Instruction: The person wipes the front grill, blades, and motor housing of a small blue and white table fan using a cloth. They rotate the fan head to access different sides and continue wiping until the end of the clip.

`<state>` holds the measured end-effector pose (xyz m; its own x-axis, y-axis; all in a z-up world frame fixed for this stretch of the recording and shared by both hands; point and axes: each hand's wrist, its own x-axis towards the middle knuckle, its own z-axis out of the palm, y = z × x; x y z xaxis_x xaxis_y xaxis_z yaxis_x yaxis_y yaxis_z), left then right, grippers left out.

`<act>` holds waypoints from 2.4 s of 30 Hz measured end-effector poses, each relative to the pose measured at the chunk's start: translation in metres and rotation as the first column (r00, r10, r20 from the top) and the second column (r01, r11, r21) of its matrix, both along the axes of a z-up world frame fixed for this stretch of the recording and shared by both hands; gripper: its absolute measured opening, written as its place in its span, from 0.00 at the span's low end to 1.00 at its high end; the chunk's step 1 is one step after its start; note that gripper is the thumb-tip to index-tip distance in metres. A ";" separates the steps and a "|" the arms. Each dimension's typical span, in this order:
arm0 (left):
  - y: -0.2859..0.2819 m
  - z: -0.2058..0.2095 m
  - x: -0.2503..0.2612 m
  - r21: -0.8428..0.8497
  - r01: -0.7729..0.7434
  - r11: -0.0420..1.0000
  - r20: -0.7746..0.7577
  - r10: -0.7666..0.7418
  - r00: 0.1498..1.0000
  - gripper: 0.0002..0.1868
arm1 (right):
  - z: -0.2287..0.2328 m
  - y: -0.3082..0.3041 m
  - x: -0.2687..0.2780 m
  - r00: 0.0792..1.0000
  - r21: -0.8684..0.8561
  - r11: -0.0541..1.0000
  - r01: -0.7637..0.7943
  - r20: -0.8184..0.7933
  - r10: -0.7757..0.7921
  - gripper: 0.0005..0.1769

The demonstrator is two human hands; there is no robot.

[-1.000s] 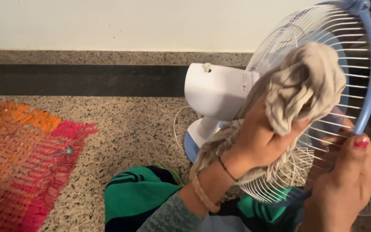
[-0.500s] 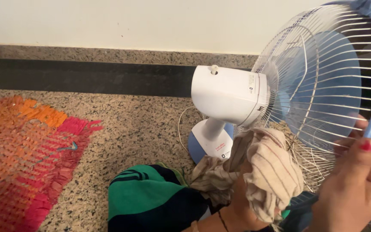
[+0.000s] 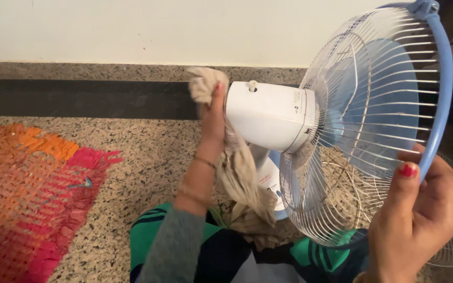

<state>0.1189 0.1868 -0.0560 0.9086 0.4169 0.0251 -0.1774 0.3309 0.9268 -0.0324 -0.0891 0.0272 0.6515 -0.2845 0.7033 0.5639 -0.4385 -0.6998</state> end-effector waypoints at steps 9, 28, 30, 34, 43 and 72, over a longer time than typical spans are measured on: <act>0.006 -0.026 0.013 -0.206 0.285 0.936 0.159 -0.256 0.954 0.33 | 0.014 -0.021 0.024 0.995 -0.228 0.969 0.094 0.065 -0.082 0.16; -0.036 -0.021 -0.088 -0.259 -0.107 0.960 0.158 0.152 0.976 0.29 | 0.009 -0.085 0.195 0.973 -0.534 0.844 -0.055 0.161 0.165 0.18; -0.044 -0.022 -0.091 -0.165 -0.189 0.968 0.174 0.217 0.961 0.28 | 0.004 -0.085 0.193 0.988 -0.502 0.865 -0.023 0.118 0.095 0.19; -0.063 -0.029 -0.107 0.178 -0.369 0.912 0.232 0.326 0.917 0.23 | -0.015 -0.079 0.173 0.998 -0.331 0.944 -0.014 0.051 0.033 0.18; -0.088 -0.073 -0.143 0.437 -0.257 0.862 0.265 0.149 0.953 0.16 | -0.059 -0.059 0.103 0.953 -0.491 0.842 0.222 0.290 -0.082 0.14; 0.023 -0.038 -0.068 0.527 -0.120 0.841 0.346 -0.083 0.935 0.64 | -0.022 0.150 0.106 0.972 -0.805 0.593 -0.028 0.116 0.203 0.21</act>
